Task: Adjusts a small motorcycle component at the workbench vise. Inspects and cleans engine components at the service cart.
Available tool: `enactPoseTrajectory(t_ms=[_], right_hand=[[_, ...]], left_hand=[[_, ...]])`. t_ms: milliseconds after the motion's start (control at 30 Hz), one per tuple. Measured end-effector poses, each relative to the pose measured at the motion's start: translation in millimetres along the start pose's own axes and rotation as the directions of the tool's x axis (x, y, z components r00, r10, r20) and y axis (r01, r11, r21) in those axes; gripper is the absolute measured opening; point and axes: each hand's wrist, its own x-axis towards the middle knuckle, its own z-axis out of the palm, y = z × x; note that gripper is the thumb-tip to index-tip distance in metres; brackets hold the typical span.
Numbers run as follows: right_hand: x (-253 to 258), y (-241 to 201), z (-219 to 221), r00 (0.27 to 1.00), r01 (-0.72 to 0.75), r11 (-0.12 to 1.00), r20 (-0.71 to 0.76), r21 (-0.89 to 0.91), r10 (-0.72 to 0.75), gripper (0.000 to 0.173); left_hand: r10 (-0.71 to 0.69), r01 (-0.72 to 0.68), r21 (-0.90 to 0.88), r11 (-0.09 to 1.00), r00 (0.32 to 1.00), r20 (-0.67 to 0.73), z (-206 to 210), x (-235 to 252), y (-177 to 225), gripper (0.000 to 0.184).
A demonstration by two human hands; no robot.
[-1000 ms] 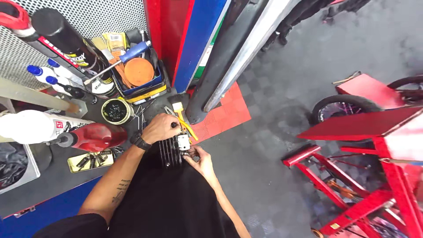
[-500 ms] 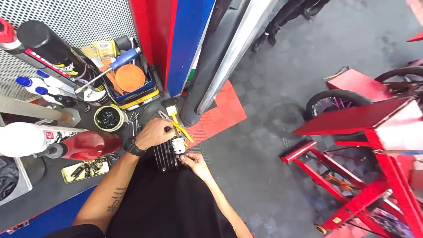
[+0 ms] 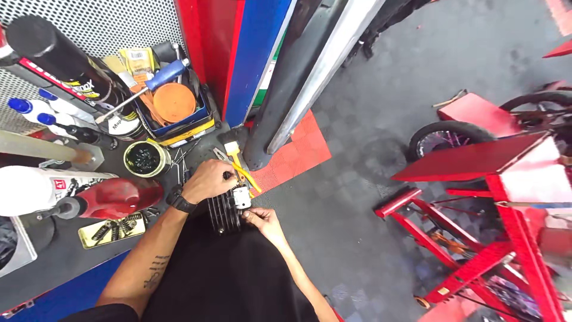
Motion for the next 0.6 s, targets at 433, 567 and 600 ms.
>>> enactPoseTrajectory(t_ms=[433, 567, 600], right_hand=[[32, 40, 6, 0.978, -0.197, 0.978, 0.084, 0.069, 0.191, 0.021], [36, 38, 12, 0.976, -0.189, 0.980, 0.119, 0.055, 0.182, 0.031], [36, 38, 14, 0.980, -0.162, 0.987, 0.117, 0.008, 0.160, 0.034]], left_hand=[[0.016, -0.016, -0.001, 1.000, 1.000, -0.001, 0, 1, -2, 0.031], [0.032, -0.032, 0.021, 0.999, 0.999, 0.004, 2, 2, -1, 0.032], [0.029, -0.029, 0.039, 0.999, 1.000, 0.006, 2, 2, 0, 0.032]])
